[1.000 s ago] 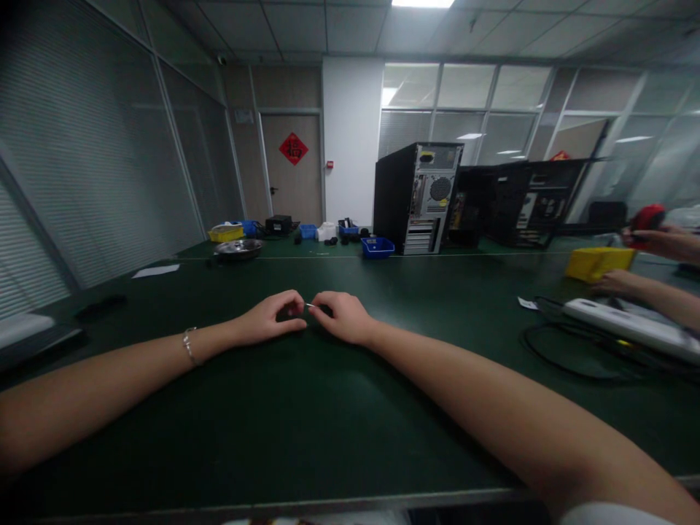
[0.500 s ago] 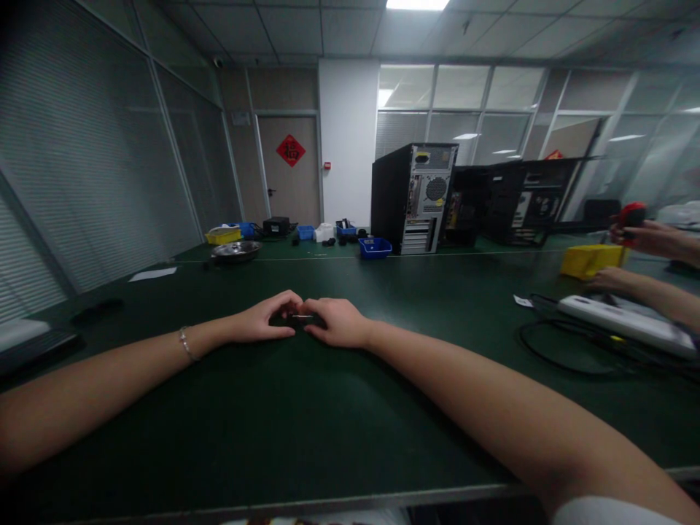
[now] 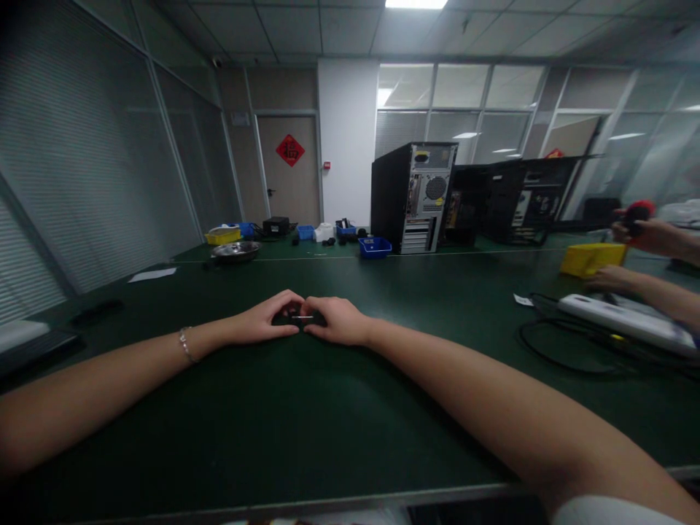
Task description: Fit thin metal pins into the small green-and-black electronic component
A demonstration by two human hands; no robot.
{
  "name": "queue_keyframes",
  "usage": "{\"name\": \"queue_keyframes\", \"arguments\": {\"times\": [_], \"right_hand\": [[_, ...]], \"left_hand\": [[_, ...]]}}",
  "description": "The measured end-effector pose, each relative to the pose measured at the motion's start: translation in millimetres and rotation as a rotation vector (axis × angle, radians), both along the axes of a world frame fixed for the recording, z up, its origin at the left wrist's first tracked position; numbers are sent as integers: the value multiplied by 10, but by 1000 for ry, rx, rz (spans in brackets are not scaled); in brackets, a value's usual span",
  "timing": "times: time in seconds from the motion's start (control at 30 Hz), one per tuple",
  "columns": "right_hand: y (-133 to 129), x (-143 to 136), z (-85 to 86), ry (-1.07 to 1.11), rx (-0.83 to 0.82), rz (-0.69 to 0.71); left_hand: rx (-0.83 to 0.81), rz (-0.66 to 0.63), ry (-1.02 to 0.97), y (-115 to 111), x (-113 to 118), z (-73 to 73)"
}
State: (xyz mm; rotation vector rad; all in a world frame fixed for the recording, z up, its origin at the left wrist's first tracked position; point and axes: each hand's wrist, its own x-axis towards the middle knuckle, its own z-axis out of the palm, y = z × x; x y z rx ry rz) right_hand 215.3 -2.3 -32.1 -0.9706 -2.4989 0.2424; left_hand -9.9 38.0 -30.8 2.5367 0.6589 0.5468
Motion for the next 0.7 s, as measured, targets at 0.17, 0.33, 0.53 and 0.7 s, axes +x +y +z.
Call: {"name": "queue_keyframes", "arguments": {"times": [0.17,0.33,0.53,0.7], "right_hand": [[-11,0,5,18,-18,12],[2,10,-14,35,-9,16],[15,8,-1,37,-42,29],[-7,18,32,44,-88,36]], "left_hand": [[-19,28,-25,13,-4,-28],[45,36,-4,-6,20,-10],[88,35,-2,17,31,-32],[38,33,-59,17,19,-35]]}}
